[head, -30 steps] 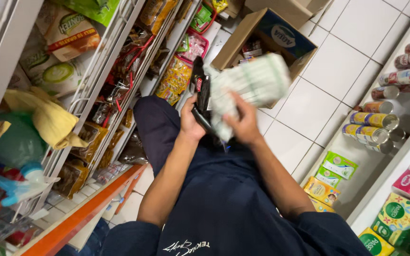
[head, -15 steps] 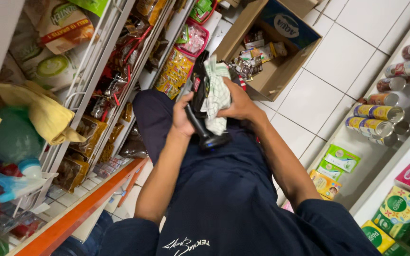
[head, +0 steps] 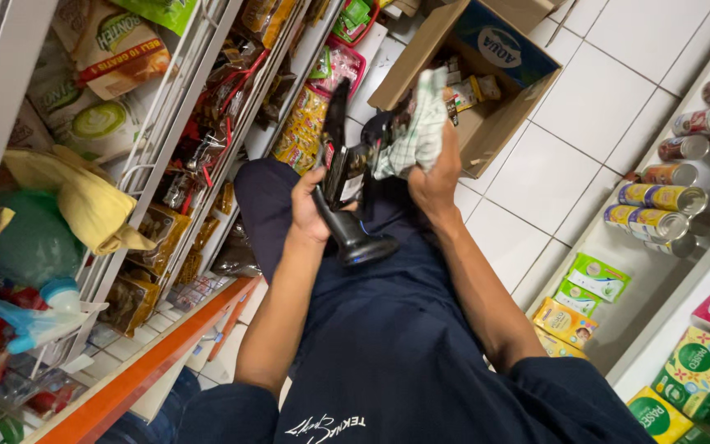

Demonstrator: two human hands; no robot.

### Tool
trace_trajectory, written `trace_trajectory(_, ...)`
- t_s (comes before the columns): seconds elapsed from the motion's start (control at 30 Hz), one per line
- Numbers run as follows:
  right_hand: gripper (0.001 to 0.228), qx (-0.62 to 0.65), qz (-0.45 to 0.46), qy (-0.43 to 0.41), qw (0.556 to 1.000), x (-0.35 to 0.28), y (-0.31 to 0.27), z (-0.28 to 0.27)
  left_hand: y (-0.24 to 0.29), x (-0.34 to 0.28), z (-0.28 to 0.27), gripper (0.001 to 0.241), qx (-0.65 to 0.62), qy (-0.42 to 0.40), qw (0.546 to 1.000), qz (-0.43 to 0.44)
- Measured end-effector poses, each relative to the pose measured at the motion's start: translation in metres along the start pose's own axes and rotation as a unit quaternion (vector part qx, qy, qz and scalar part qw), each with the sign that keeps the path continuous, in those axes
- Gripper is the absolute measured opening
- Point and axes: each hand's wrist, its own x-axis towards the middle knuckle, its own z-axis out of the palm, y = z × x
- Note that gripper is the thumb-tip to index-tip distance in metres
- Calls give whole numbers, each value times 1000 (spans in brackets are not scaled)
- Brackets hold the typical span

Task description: The person scans barcodes on coffee packets using a handheld scanner and places the scanned items into a cardboard box while sitting on the floor of a store aisle.

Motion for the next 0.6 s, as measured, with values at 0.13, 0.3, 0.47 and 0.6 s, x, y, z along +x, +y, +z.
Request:
trace_trajectory(0.13, 63, 21, -104, -48, 993, -8, -6, -5, -10, 3, -8, 45, 13, -92, 995, -36)
trace_trajectory(0.3, 75, -27, -148, -315, 937, 1, 39, 2, 3, 7, -32, 39, 139, 89, 986, -24)
trace_trajectory(0.47, 64, -186, -115, -386, 896, -2, 73, 15, 27, 1, -57, 35, 146, 142, 979, 24)
trace_trajectory(0.6, 62, -197, -101, -379, 898, -3, 77, 22, 31, 7, -63, 45, 250, 296, 910, 146)
